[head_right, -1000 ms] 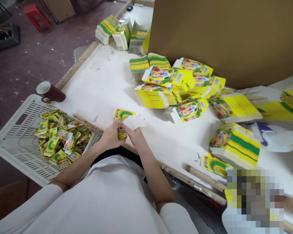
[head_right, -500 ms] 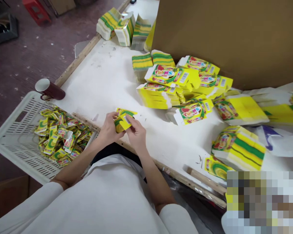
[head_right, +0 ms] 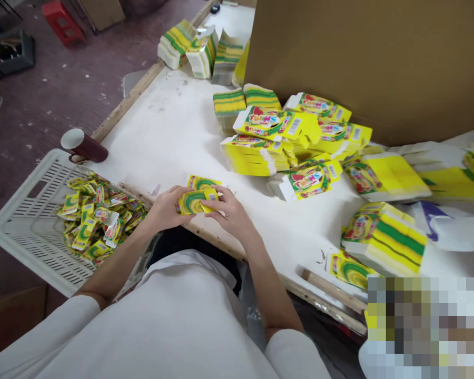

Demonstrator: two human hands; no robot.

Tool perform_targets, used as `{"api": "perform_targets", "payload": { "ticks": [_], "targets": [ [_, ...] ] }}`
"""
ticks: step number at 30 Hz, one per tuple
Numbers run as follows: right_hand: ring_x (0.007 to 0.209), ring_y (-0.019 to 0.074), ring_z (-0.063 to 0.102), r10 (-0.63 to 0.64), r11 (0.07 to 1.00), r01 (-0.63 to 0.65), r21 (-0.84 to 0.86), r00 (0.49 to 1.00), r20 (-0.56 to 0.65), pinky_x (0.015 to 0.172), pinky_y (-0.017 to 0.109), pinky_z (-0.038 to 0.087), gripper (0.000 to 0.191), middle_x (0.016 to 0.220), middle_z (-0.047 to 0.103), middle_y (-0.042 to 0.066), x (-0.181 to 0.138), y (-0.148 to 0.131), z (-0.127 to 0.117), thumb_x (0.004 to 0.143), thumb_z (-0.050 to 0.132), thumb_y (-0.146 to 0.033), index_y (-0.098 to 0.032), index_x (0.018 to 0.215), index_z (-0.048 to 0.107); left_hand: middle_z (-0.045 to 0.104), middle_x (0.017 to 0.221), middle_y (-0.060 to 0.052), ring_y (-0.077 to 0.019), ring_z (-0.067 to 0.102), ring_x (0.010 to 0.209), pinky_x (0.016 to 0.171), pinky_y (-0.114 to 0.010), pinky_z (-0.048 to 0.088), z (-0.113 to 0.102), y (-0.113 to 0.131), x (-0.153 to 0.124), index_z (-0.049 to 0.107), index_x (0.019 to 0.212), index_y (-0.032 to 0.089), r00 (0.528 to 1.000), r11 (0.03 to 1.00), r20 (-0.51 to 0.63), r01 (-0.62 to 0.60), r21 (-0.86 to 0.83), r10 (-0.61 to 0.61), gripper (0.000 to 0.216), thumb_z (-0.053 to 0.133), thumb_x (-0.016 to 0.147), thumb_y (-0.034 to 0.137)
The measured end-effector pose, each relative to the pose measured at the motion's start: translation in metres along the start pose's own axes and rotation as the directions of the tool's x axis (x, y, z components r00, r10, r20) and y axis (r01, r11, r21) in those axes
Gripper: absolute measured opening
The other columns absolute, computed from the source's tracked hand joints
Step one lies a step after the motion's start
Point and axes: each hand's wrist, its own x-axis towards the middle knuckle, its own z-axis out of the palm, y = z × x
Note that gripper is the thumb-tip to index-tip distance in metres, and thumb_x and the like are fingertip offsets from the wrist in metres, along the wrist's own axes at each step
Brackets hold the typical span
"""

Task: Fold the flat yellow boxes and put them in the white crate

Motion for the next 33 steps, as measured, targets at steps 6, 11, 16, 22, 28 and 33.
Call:
{"api": "perform_targets", "payload": {
  "ticks": [6, 11, 16, 22, 28, 33],
  "targets": [
    [0.131, 0.0294, 0.054, 0.045, 0.999, -0.042, 0.028, 0.992, -0.116, 0.103, 0.049, 0.052, 0.028, 0.14, 0.055, 0.011, -0.003, -0.007, 0.007, 0.09, 0.067, -0.039, -0.031, 0.117, 0.073, 0.065, 0.114, -0.009, -0.0245, 0.067, 0.102, 0.087, -0.035, 0.053, -0.002, -0.001, -0.002, 0.055, 0.125, 0.019, 1.0, 1.0, -0.009, -0.022, -0.004, 0.022, 0.057, 0.075, 0.071, 0.024],
    [0.097, 0.0224, 0.066, 0.272, 0.937, -0.214, 0.278, 0.943, -0.19, 0.082, 0.04, 0.059, 0.062, 0.126, 0.062, 0.012, -0.001, -0.003, 0.023, 0.081, 0.076, -0.047, -0.027, 0.136, 0.056, 0.064, 0.115, -0.008, -0.0234, 0.066, 0.104, 0.087, -0.034, 0.054, 0.002, 0.002, -0.003, 0.053, 0.126, 0.02, 0.999, 0.999, 0.006, -0.047, 0.014, 0.047, 0.056, 0.074, 0.074, 0.026],
    [0.097, 0.0226, 0.066, 0.302, 0.933, -0.249, 0.26, 0.934, -0.191, 0.088, 0.043, 0.057, 0.08, 0.135, 0.059, 0.015, 0.003, 0.012, 0.034, 0.078, 0.077, -0.045, -0.025, 0.147, 0.041, 0.065, 0.114, -0.005, -0.0232, 0.065, 0.102, 0.086, -0.037, 0.055, -0.024, -0.024, -0.021, 0.055, 0.125, 0.024, 0.991, 0.987, -0.093, 0.103, 0.123, -0.092, 0.051, 0.072, 0.076, 0.026],
    [0.101, 0.0322, 0.061, 0.286, 0.89, -0.353, -0.288, 0.925, -0.251, 0.093, 0.056, 0.05, 0.049, 0.109, 0.07, 0.015, 0.005, 0.036, 0.04, 0.081, 0.069, -0.018, -0.016, 0.129, 0.058, 0.047, 0.146, -0.014, -0.0434, 0.041, 0.135, 0.111, -0.071, 0.032, -0.121, -0.111, -0.098, 0.034, 0.141, 0.019, 0.468, 0.54, -0.801, 0.812, 0.223, -0.374, 0.101, 0.087, 0.06, 0.048],
    [0.094, 0.0273, 0.06, 0.299, 0.899, -0.37, -0.234, 0.909, -0.29, 0.089, 0.049, 0.052, 0.044, 0.1, 0.066, 0.009, 0.006, 0.027, 0.045, 0.076, 0.065, -0.011, -0.017, 0.119, 0.057, 0.05, 0.137, -0.011, -0.0316, 0.049, 0.129, 0.107, -0.058, 0.045, -0.068, -0.098, -0.086, 0.04, 0.132, 0.024, 0.605, 0.887, -0.653, 0.37, -0.277, -0.456, 0.068, 0.074, 0.078, 0.049],
    [0.081, 0.0186, 0.059, 0.339, 0.941, -0.324, 0.099, 0.904, -0.26, 0.073, 0.034, 0.055, 0.056, 0.092, 0.059, 0.001, 0.002, -0.015, 0.044, 0.075, 0.073, -0.02, -0.023, 0.125, 0.048, 0.063, 0.123, -0.012, -0.0251, 0.064, 0.11, 0.087, -0.042, 0.057, 0.035, -0.029, -0.024, 0.042, 0.133, 0.025, 0.913, 0.8, -0.266, 0.099, -0.592, -0.309, 0.08, 0.064, 0.073, 0.072]
  ]
}}
